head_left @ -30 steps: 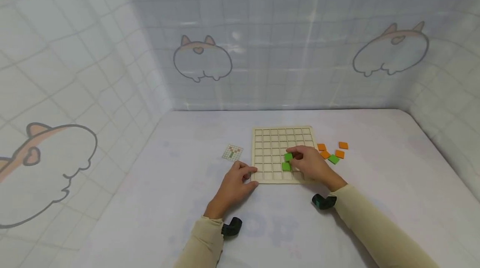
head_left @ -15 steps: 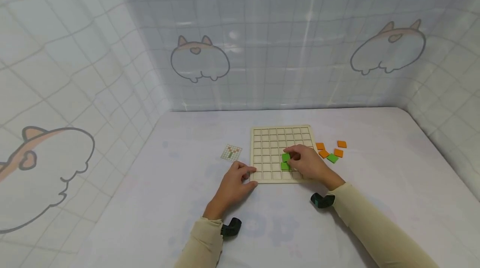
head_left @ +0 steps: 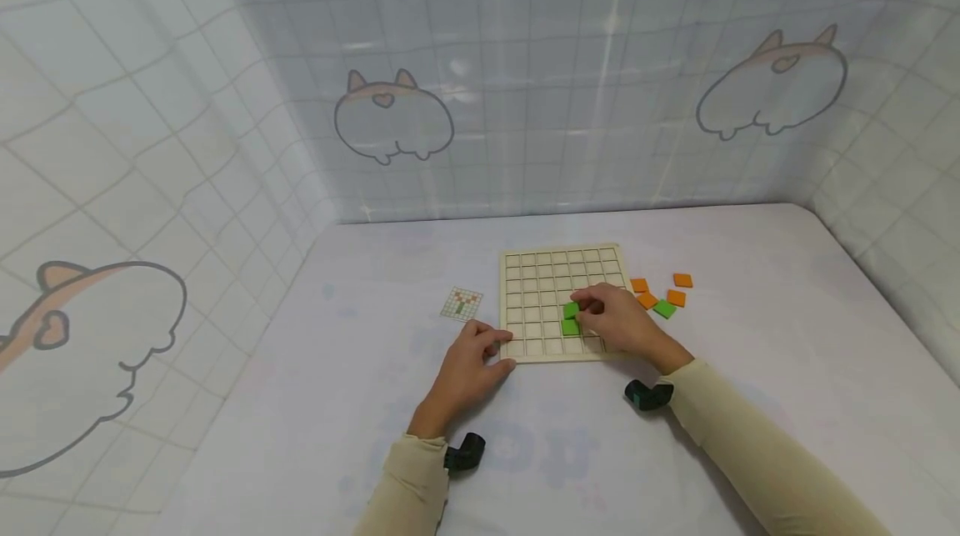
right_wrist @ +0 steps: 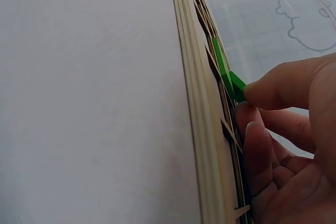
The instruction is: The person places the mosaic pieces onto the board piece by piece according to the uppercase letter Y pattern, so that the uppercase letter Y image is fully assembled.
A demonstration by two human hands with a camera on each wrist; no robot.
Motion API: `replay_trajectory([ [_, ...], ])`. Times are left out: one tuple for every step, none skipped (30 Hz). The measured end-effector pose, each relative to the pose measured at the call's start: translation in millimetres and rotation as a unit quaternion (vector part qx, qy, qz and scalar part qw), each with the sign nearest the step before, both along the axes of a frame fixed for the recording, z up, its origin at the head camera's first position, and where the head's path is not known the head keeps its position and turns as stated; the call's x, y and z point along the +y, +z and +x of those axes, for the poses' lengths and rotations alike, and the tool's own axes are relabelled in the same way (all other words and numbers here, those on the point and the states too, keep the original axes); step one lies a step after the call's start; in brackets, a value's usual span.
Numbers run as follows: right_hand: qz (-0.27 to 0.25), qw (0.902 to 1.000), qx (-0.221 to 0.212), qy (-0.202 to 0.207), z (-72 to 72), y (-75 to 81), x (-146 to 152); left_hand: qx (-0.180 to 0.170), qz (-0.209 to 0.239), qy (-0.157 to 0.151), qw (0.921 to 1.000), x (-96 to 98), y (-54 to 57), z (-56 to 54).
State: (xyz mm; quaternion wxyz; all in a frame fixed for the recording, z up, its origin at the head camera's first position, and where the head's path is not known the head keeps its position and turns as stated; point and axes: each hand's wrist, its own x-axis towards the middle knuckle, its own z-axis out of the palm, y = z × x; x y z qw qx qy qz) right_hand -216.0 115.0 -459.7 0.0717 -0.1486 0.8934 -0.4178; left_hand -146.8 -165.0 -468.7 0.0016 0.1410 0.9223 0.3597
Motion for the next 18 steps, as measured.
replay_trajectory([
  [-0.001, 1.0000, 0.000, -0.002, -0.1, -0.2, -0.2, 0.000, 0.001, 0.000, 1.0000, 0.0, 0.1, 0.0],
  [-0.001, 1.0000, 0.001, -0.001, -0.1, -0.3, -0.4, 0.000, 0.001, 0.000, 1.0000, 0.0, 0.3, 0.0],
  [-0.001, 1.0000, 0.002, -0.001, -0.3, -0.6, -0.6, 0.000, 0.002, 0.000, 1.0000, 0.0, 0.3, 0.0],
  [0.001, 1.0000, 0.002, -0.001, -0.6, -0.6, -0.8, 0.000, 0.002, 0.001, 1.0000, 0.0, 0.4, -0.1],
  [0.002, 1.0000, 0.002, -0.003, -1.0, -0.6, -1.3, 0.001, 0.001, 0.001, 1.0000, 0.1, 0.4, -0.3],
  [0.004, 1.0000, 0.003, -0.001, -1.5, -1.0, -1.6, 0.002, 0.001, 0.001, 1.0000, 0.0, 0.1, -0.5],
  [0.004, 1.0000, 0.002, -0.001, -1.9, -1.3, -1.9, 0.002, 0.001, 0.001, 1.0000, 0.0, 0.0, -0.6],
  [0.006, 1.0000, 0.003, -0.001, -2.3, -1.6, -2.1, 0.002, 0.001, 0.002, 1.0000, 0.0, 0.0, -0.7],
  [0.007, 1.0000, 0.002, -0.002, -2.8, -1.8, -2.5, 0.002, 0.001, 0.002, 1.0000, -0.1, -0.2, -0.8],
  [0.007, 1.0000, 0.001, -0.002, -2.9, -1.7, -2.7, 0.003, 0.001, 0.002, 1.0000, -0.2, -0.3, -0.9],
  [0.008, 1.0000, 0.000, -0.002, -3.3, -2.0, -2.9, 0.003, 0.001, 0.001, 1.0000, -0.3, -0.6, -1.0],
  [0.009, 1.0000, -0.001, -0.001, -3.4, -2.2, -3.2, 0.003, 0.001, 0.001, 1.0000, -0.4, -0.7, -1.1],
  [0.009, 1.0000, -0.002, -0.003, -3.5, -2.1, -3.5, 0.003, 0.002, 0.000, 1.0000, -0.4, -1.0, -1.2],
  [0.011, 0.9999, -0.002, -0.004, -3.9, -2.5, -3.7, 0.004, 0.002, 0.000, 1.0000, -0.4, -1.1, -1.2],
  [0.013, 0.9999, -0.002, -0.005, -3.9, -2.6, -4.1, 0.004, 0.002, 0.000, 1.0000, -0.5, -1.4, -1.2],
  [0.014, 0.9999, -0.001, -0.005, -4.0, -2.7, -4.5, 0.005, 0.003, 0.000, 1.0000, -0.5, -1.6, -1.2],
  [0.015, 0.9999, -0.001, -0.005, -4.3, -3.1, -4.9, 0.005, 0.003, 0.001, 1.0000, -0.4, -1.9, -1.0],
  [0.014, 0.9999, 0.000, -0.004, -4.2, -3.2, -5.3, 0.005, 0.005, 0.002, 1.0000, -0.5, -2.1, -0.7],
])
